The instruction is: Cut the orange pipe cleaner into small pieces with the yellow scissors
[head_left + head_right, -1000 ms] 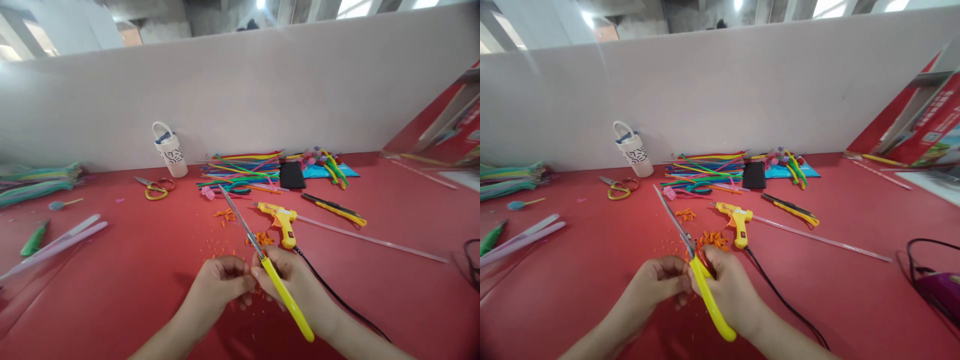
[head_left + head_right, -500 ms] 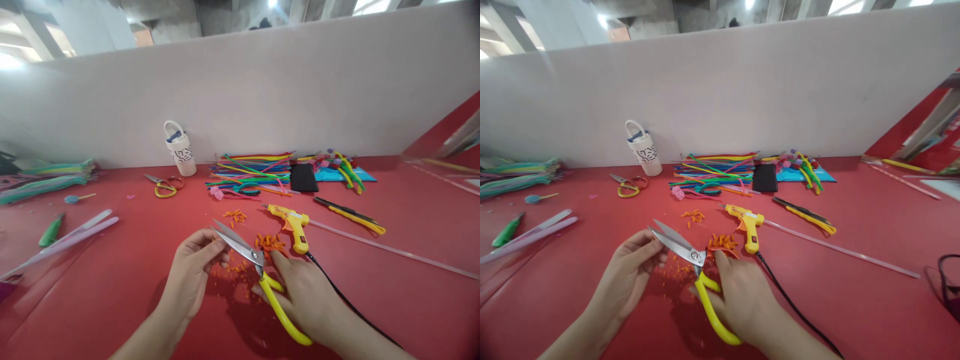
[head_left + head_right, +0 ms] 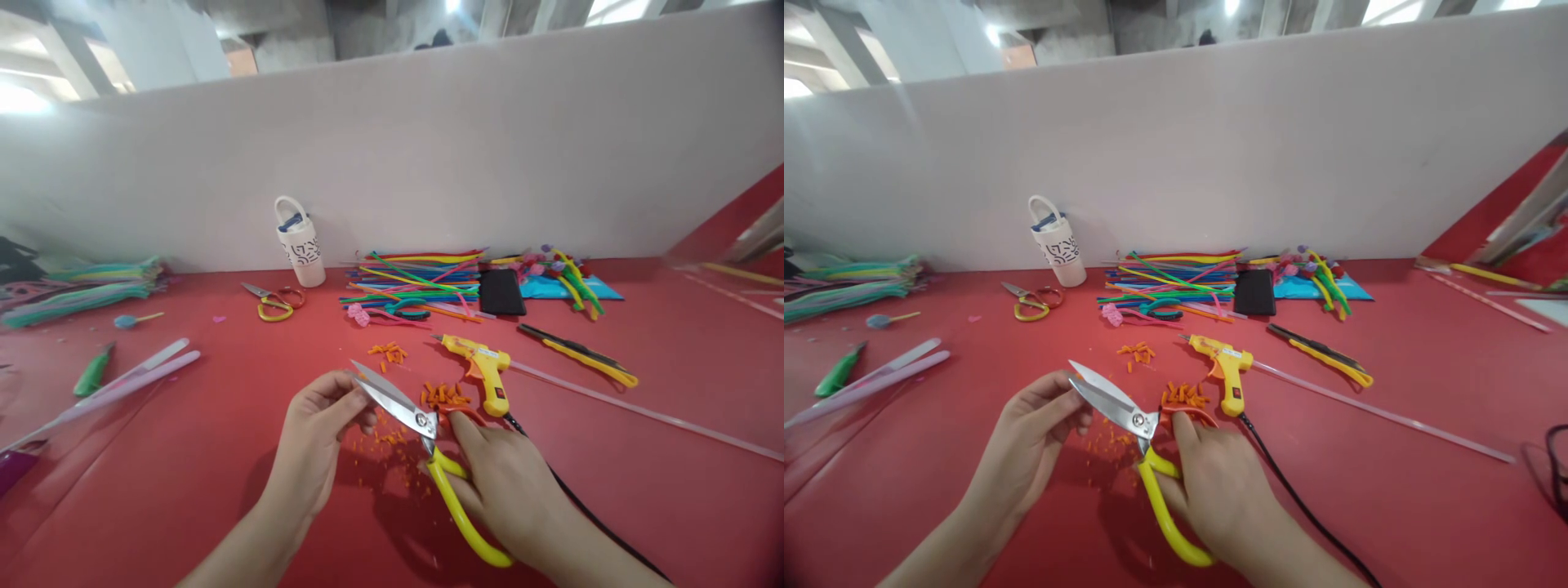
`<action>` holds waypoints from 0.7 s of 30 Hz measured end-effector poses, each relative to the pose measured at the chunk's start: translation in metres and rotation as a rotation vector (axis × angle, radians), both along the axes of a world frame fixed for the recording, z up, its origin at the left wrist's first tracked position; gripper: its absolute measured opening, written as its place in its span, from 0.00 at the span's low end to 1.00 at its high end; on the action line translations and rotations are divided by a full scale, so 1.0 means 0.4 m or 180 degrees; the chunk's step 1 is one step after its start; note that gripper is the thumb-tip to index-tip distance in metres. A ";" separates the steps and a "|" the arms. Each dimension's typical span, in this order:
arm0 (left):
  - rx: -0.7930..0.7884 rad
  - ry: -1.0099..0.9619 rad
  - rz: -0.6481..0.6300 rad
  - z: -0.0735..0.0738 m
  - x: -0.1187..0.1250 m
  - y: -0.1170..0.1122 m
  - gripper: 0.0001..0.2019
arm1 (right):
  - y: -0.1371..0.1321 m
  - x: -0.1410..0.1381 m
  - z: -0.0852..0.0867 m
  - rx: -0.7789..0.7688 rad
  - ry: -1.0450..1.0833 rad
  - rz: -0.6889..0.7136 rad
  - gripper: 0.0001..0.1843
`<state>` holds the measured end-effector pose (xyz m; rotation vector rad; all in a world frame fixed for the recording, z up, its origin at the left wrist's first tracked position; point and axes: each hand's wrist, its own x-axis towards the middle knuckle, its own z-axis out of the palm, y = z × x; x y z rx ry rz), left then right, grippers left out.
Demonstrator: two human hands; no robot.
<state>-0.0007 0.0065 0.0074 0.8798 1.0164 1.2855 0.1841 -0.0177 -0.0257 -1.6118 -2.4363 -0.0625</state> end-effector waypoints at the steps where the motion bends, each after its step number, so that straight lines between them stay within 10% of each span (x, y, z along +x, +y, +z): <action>1: -0.0014 -0.0005 0.0004 0.001 0.001 0.000 0.03 | 0.000 0.000 0.000 0.0004 0.0002 0.0007 0.11; 21: 0.0128 0.0247 0.0013 0.006 -0.005 0.006 0.01 | 0.001 0.004 0.000 0.0085 -0.0068 0.0011 0.13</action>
